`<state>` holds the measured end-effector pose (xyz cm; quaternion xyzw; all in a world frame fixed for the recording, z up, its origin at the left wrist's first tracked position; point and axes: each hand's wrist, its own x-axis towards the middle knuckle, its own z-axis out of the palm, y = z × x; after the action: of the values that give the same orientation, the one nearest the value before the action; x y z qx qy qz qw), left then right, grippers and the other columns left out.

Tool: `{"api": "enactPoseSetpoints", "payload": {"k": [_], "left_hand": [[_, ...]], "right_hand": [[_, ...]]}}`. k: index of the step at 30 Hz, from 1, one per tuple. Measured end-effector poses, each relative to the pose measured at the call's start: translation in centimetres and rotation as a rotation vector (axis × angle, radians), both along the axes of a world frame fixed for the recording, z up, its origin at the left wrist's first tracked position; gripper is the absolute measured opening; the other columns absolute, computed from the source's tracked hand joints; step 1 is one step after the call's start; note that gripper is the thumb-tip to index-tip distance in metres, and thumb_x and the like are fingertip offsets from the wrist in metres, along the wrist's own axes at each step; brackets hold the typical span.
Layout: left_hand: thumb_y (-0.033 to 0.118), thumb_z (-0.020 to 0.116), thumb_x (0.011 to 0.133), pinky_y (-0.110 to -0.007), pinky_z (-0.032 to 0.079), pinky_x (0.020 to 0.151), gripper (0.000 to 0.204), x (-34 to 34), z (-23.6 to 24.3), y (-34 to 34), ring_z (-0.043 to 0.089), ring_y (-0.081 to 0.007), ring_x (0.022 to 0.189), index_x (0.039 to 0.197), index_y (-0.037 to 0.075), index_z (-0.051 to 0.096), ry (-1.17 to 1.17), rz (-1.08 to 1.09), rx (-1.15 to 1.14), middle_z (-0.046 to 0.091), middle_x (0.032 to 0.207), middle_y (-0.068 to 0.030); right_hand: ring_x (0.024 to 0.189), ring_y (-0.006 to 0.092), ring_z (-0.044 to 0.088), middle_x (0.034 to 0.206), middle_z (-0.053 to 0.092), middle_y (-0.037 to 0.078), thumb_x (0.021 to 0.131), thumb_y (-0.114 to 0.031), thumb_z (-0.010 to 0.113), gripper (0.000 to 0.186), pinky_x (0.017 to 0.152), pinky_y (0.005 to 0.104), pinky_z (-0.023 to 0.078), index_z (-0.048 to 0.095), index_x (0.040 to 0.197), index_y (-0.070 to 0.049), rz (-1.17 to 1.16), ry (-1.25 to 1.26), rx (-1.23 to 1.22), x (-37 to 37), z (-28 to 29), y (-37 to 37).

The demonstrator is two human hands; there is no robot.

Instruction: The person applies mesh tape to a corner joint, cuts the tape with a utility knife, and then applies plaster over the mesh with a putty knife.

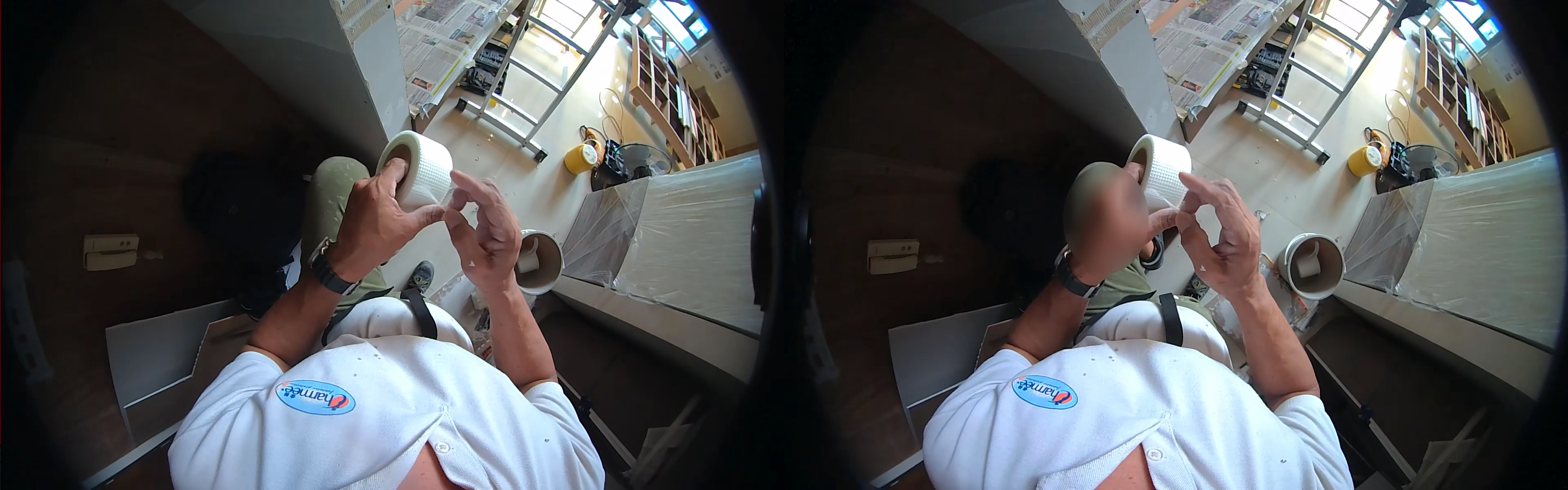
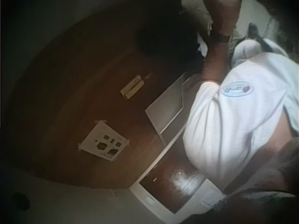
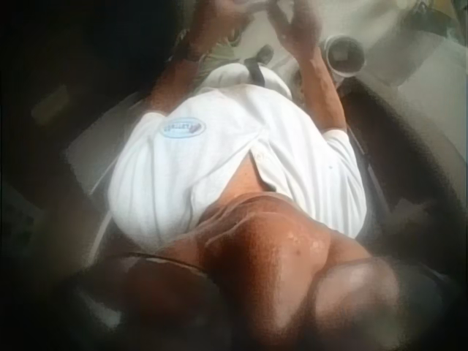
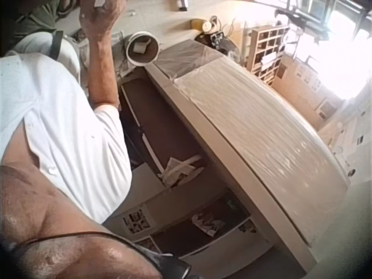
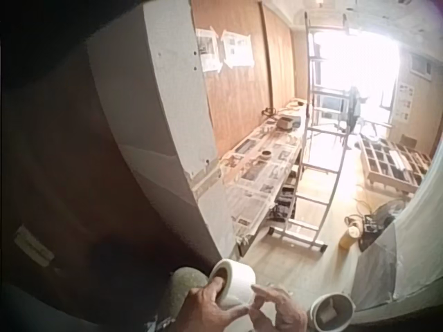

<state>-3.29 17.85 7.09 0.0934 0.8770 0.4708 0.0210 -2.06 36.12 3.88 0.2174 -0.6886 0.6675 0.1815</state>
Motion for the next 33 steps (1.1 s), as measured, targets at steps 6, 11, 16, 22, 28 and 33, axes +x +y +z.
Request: {"api": "enactPoseSetpoints", "payload": {"k": [6,11,16,22,28,33], "left_hand": [[0.035,0.092,0.074,-0.040,0.058,0.069,0.065,0.9,-0.4,-0.2,0.073,-0.0335,0.080,0.115,-0.005,0.060,-0.008,-0.027,-0.019,0.072,0.090,-0.0237],[0.031,0.094,0.074,-0.030,0.057,0.060,0.060,2.1,-0.4,-1.7,0.073,-0.0160,0.065,0.112,-0.003,0.063,0.020,-0.106,-0.073,0.074,0.081,-0.0134],[0.038,0.095,0.069,-0.038,0.057,0.078,0.063,2.6,-1.2,-4.6,0.075,-0.0270,0.088,0.110,-0.001,0.066,-0.095,-0.085,-0.148,0.075,0.096,-0.0191],[0.056,0.094,0.065,-0.043,0.057,0.085,0.085,4.3,-4.8,-6.6,0.073,-0.0373,0.097,0.119,-0.003,0.065,0.033,-0.030,-0.169,0.073,0.105,-0.0242],[0.058,0.091,0.069,-0.043,0.058,0.086,0.085,3.9,-3.3,-7.1,0.074,-0.0355,0.098,0.124,-0.001,0.065,0.109,0.021,-0.066,0.074,0.106,-0.0229],[0.045,0.092,0.075,-0.036,0.058,0.077,0.060,1.7,-0.7,-10.0,0.075,-0.0211,0.085,0.109,0.002,0.069,0.346,0.147,0.200,0.076,0.093,-0.0125]], "right_hand": [[0.083,0.0226,0.065,0.092,0.069,0.012,0.084,-0.005,0.080,0.023,0.077,0.0337,0.052,0.074,0.107,-0.003,-0.109,-0.013,0.205,-0.2,0.5,0.2],[0.084,0.0183,0.068,0.092,0.072,0.011,0.091,0.004,0.071,0.009,0.078,0.0308,0.054,0.072,0.100,0.002,-0.037,-0.185,-0.100,-0.3,1.2,1.2],[0.090,0.0126,0.068,0.094,0.073,0.006,0.094,0.006,0.067,0.012,0.085,0.0273,0.054,0.069,0.105,0.003,-0.164,-0.006,-0.154,-3.6,8.5,5.3],[0.089,0.0138,0.068,0.097,0.072,0.006,0.098,-0.010,0.068,0.014,0.087,0.0295,0.054,0.071,0.106,0.000,-0.414,0.363,0.166,-8.6,23.2,11.5],[0.084,0.0156,0.067,0.094,0.072,0.007,0.098,-0.012,0.065,0.014,0.084,0.0317,0.053,0.072,0.103,-0.001,-0.646,0.728,0.395,-11.2,36.9,11.2],[0.087,0.0154,0.069,0.095,0.074,0.008,0.101,-0.016,0.066,0.015,0.087,0.0314,0.053,0.071,0.104,-0.002,-0.542,0.931,0.363,-13.2,43.7,3.2]]}}
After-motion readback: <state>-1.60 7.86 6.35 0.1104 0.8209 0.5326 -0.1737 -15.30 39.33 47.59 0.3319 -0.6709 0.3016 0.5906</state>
